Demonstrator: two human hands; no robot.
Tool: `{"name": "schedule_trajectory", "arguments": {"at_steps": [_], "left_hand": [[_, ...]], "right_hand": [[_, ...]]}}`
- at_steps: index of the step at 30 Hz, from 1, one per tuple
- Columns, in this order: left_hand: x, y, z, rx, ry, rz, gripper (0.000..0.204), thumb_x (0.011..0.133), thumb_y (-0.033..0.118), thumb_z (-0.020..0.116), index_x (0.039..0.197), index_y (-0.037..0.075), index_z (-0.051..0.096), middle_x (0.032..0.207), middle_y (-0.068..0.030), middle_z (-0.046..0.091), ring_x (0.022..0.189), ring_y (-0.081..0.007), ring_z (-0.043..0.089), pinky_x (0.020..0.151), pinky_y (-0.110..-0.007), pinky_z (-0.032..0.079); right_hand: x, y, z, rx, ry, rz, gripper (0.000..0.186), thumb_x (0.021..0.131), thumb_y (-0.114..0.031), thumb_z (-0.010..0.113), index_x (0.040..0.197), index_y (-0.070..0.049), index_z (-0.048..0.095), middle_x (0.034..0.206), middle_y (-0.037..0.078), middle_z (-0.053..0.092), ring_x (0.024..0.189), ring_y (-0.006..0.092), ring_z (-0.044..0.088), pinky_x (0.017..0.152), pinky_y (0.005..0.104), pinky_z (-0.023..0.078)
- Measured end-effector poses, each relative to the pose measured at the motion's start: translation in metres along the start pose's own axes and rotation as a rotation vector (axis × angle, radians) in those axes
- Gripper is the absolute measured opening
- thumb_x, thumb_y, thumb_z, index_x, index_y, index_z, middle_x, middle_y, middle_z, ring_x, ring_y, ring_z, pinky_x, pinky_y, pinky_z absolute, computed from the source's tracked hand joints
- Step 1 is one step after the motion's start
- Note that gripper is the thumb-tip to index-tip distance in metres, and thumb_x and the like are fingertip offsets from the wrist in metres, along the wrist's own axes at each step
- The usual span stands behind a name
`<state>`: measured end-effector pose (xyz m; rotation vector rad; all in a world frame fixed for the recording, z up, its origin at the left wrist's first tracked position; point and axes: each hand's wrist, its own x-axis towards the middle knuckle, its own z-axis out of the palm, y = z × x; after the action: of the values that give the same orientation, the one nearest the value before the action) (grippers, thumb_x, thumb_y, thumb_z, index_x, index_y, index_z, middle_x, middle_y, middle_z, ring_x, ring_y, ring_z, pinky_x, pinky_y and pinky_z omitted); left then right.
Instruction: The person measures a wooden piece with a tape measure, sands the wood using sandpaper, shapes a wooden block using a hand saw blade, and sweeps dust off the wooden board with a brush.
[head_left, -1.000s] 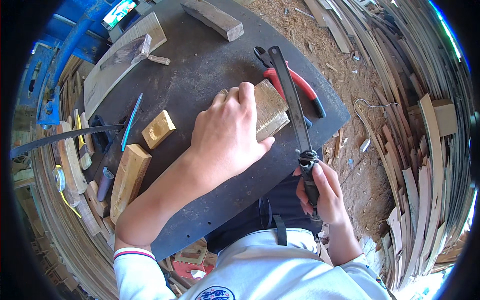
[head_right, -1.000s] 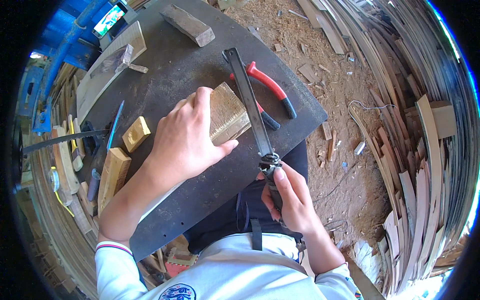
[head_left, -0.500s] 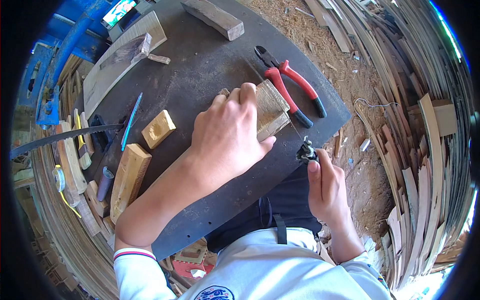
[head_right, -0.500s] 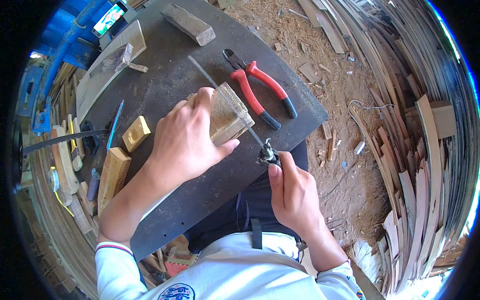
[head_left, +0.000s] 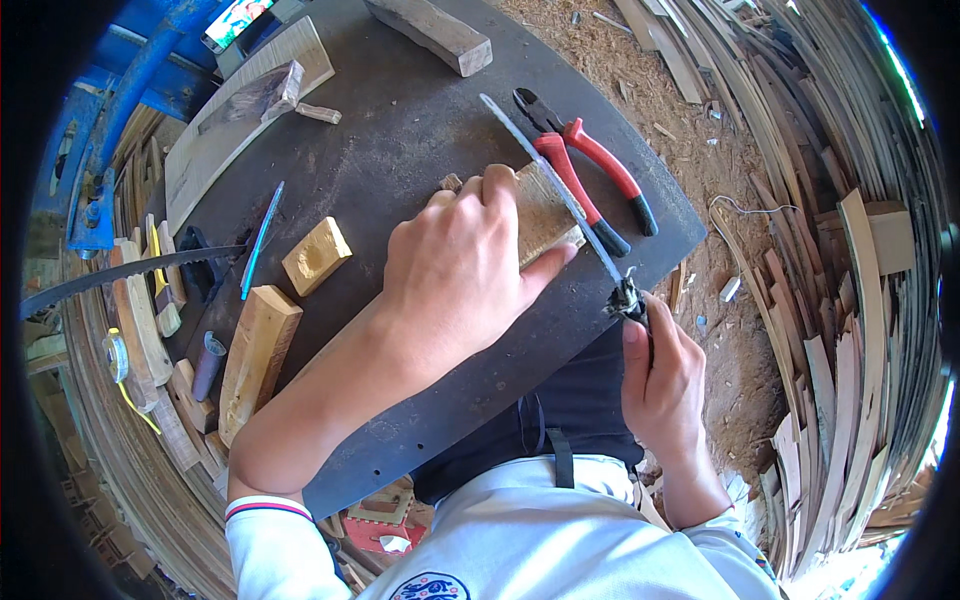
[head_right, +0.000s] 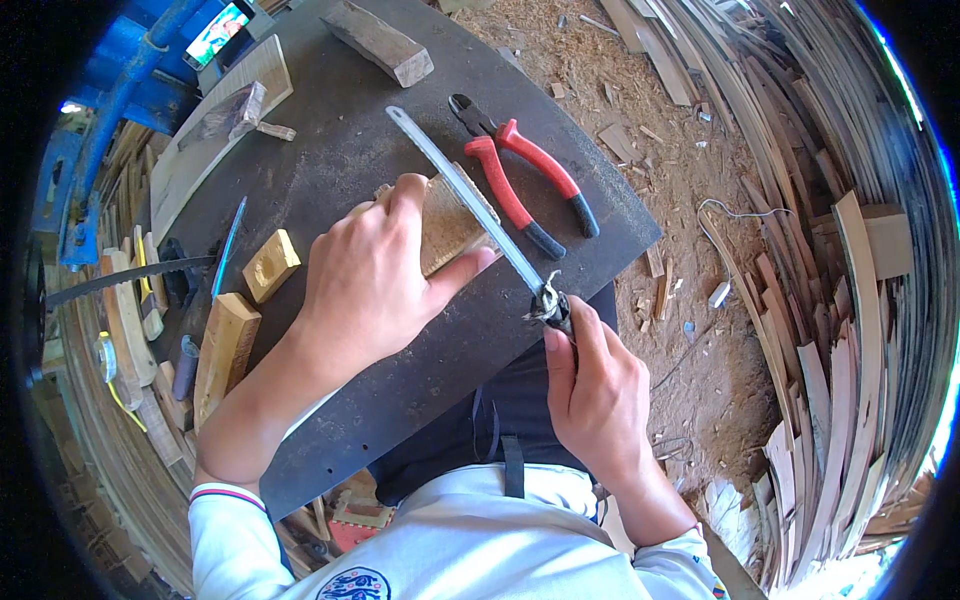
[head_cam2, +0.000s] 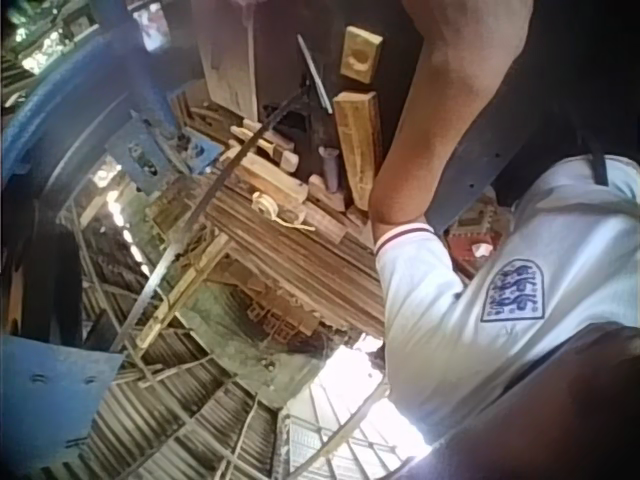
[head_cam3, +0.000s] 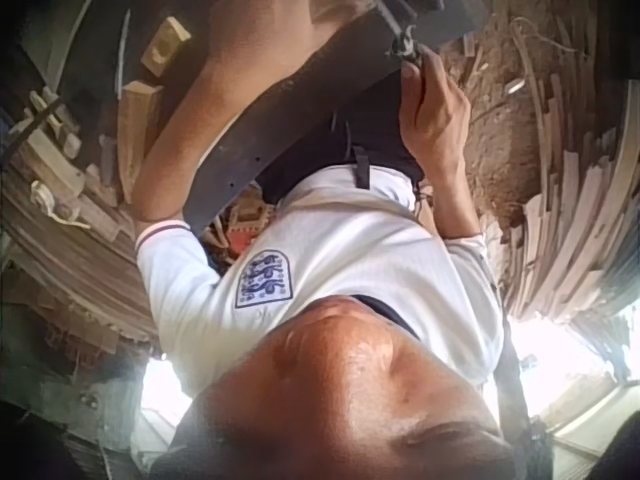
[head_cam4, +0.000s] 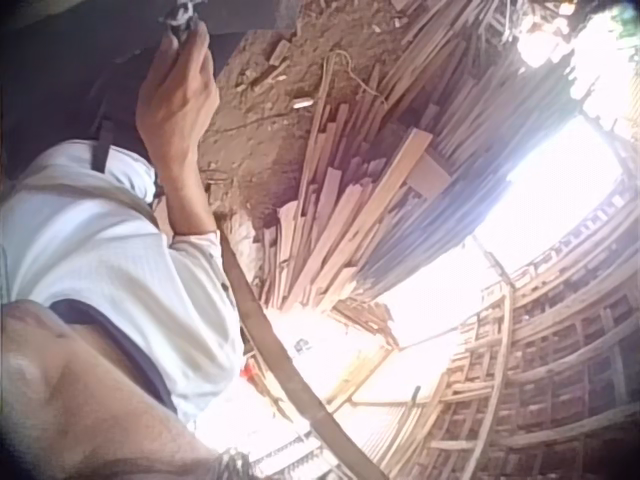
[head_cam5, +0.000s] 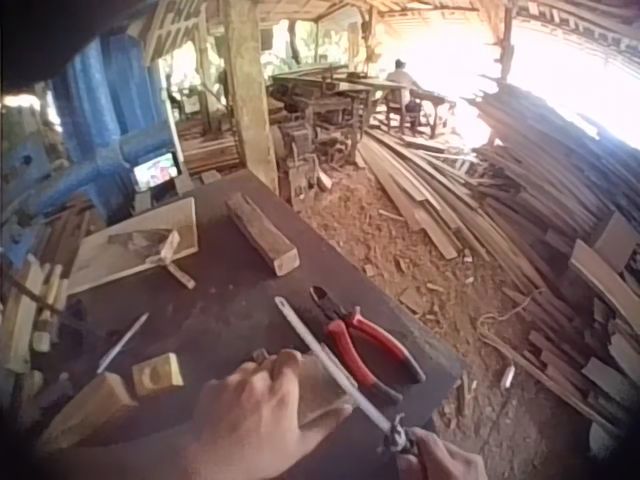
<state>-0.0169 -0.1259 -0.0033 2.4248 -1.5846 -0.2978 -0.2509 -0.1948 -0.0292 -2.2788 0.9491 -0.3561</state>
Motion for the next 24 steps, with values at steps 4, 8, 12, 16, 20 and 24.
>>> {"name": "schedule_trajectory", "arguments": {"at_steps": [4, 8, 12, 16, 20, 24], "left_hand": [[-0.001, -0.002, 0.004, 0.011, 0.042, 0.028, 0.066, 0.098, 0.055, 0.074, 0.118, -0.005, 0.056, 0.092, -0.0271, 0.073, 0.093, -0.0439, 0.077, 0.078, -0.052, 0.064], [-0.003, 0.001, 0.007, 0.024, 0.088, 0.080, 0.065, 0.098, 0.056, 0.073, 0.116, -0.004, 0.056, 0.091, -0.0268, 0.072, 0.091, -0.0446, 0.077, 0.076, -0.053, 0.063], [-0.002, -0.003, 0.003, -0.042, 0.077, 0.029, 0.065, 0.098, 0.057, 0.072, 0.114, -0.005, 0.056, 0.091, -0.0271, 0.072, 0.090, -0.0453, 0.077, 0.075, -0.053, 0.063], [0.000, -0.006, 0.003, -0.024, 0.084, 0.057, 0.062, 0.099, 0.053, 0.073, 0.113, -0.006, 0.058, 0.093, -0.0277, 0.073, 0.090, -0.0426, 0.078, 0.074, -0.050, 0.065], [0.000, -0.004, 0.004, -0.008, 0.138, 0.033, 0.060, 0.099, 0.049, 0.074, 0.114, -0.007, 0.059, 0.092, -0.0273, 0.074, 0.089, -0.0419, 0.079, 0.075, -0.050, 0.065], [0.003, -0.009, 0.001, 0.042, 0.081, -0.039, 0.057, 0.097, 0.044, 0.078, 0.112, -0.008, 0.061, 0.097, -0.0251, 0.076, 0.089, -0.0370, 0.081, 0.073, -0.041, 0.068]], "right_hand": [[0.007, -0.002, -0.001, -0.082, 0.051, -0.069, 0.033, 0.106, -0.018, 0.065, 0.137, -0.004, 0.064, 0.084, 0.016, 0.067, 0.070, 0.0382, 0.070, 0.062, 0.0467, 0.054], [0.021, -0.005, 0.005, -0.139, 0.095, -0.117, 0.039, 0.104, -0.021, 0.070, 0.140, -0.007, 0.065, 0.077, 0.013, 0.062, 0.064, 0.0344, 0.066, 0.059, 0.0453, 0.053], [0.022, -0.007, 0.002, -0.158, 0.107, -0.120, 0.043, 0.101, -0.019, 0.074, 0.143, -0.009, 0.067, 0.077, 0.012, 0.061, 0.062, 0.0332, 0.065, 0.058, 0.0448, 0.053], [0.008, -0.004, -0.010, -0.147, 0.181, -0.186, 0.043, 0.098, -0.015, 0.077, 0.140, -0.010, 0.071, 0.075, 0.011, 0.061, 0.062, 0.0302, 0.065, 0.060, 0.0424, 0.053], [0.013, 0.002, -0.009, -0.179, 0.086, -0.080, 0.044, 0.097, -0.014, 0.078, 0.140, -0.010, 0.071, 0.077, 0.012, 0.061, 0.062, 0.0306, 0.065, 0.061, 0.0425, 0.053], [0.022, 0.003, 0.000, -0.180, 0.095, -0.112, 0.044, 0.097, -0.015, 0.079, 0.140, -0.009, 0.071, 0.080, 0.013, 0.063, 0.065, 0.0304, 0.067, 0.062, 0.0425, 0.053]]}}
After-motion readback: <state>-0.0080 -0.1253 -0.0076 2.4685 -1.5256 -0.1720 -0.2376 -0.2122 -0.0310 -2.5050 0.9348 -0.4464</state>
